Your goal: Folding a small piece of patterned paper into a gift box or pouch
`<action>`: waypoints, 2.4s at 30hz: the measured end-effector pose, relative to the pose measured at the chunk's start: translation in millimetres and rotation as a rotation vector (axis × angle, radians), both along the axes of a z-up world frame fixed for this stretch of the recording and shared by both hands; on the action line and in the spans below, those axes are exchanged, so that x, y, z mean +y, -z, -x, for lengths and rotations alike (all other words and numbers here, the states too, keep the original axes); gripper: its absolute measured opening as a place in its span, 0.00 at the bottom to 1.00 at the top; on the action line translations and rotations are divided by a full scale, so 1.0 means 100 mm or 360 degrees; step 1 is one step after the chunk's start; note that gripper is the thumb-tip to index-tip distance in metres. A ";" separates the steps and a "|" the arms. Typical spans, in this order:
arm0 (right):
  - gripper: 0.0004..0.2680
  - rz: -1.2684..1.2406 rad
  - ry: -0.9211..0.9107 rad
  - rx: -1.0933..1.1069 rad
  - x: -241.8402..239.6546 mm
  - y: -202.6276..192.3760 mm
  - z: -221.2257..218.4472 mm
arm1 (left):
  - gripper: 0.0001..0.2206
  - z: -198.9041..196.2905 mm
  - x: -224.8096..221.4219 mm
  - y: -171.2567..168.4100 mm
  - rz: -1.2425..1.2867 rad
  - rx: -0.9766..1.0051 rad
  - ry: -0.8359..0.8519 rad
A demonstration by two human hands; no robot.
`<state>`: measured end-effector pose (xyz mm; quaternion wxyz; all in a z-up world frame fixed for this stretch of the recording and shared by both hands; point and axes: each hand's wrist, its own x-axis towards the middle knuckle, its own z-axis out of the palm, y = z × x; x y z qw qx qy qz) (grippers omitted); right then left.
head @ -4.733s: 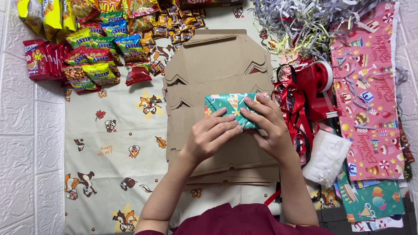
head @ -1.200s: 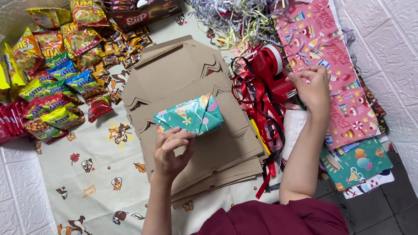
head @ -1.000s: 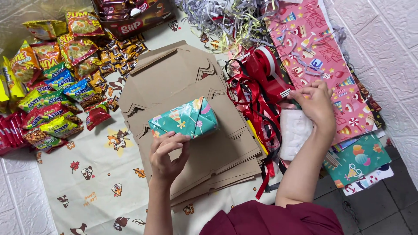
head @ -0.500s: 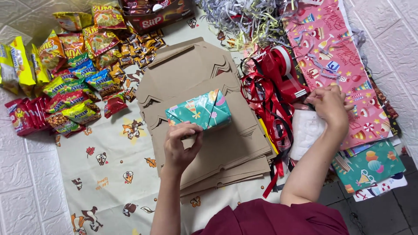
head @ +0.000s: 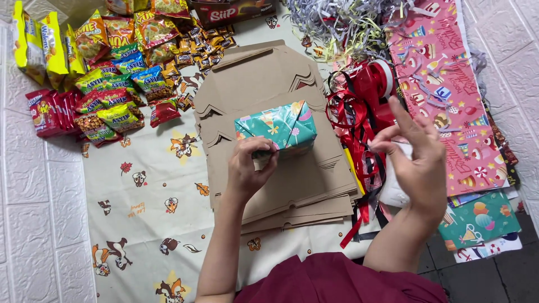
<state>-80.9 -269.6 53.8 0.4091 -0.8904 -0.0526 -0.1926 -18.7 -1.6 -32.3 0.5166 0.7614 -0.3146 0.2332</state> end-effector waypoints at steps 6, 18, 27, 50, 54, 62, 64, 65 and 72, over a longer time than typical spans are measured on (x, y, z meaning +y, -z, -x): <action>0.29 -0.0611 -0.0304 -0.0019 0.79 0.17 -0.06 | 0.13 -0.05 -0.06 0.17 0.0076 -0.0133 -0.0187; 0.21 -0.0477 0.0310 -0.0038 1.31 0.79 -0.13 | 0.13 -0.02 -0.06 0.12 0.0046 -0.0082 -0.0198; 0.21 -0.0385 0.0445 -0.0031 1.36 0.76 -0.14 | 0.15 -0.05 -0.01 0.10 -0.0012 -0.0039 -0.0105; 0.18 -0.0588 0.0399 0.0052 1.32 0.72 -0.19 | 0.11 0.01 -0.12 -0.34 0.0103 0.0463 -0.0201; 0.17 -0.0618 0.0369 0.0065 1.29 0.73 -0.19 | 0.11 0.01 -0.13 -0.42 0.0065 0.0553 -0.0207; 0.17 -0.1018 0.0187 0.0247 1.22 0.65 -0.19 | 0.10 0.04 -0.15 -0.35 0.0021 0.0625 -0.0283; 0.17 -0.1130 0.0088 0.0286 1.20 0.66 -0.18 | 0.09 0.04 -0.15 -0.35 0.0029 0.0632 -0.0289; 0.17 -0.1275 0.0066 0.0330 1.20 0.69 -0.17 | 0.10 0.04 -0.15 -0.35 0.0027 0.0635 -0.0291; 0.13 -0.2149 0.0052 0.0635 1.17 1.02 -0.16 | 0.10 0.04 -0.16 -0.32 0.0027 0.0611 -0.0288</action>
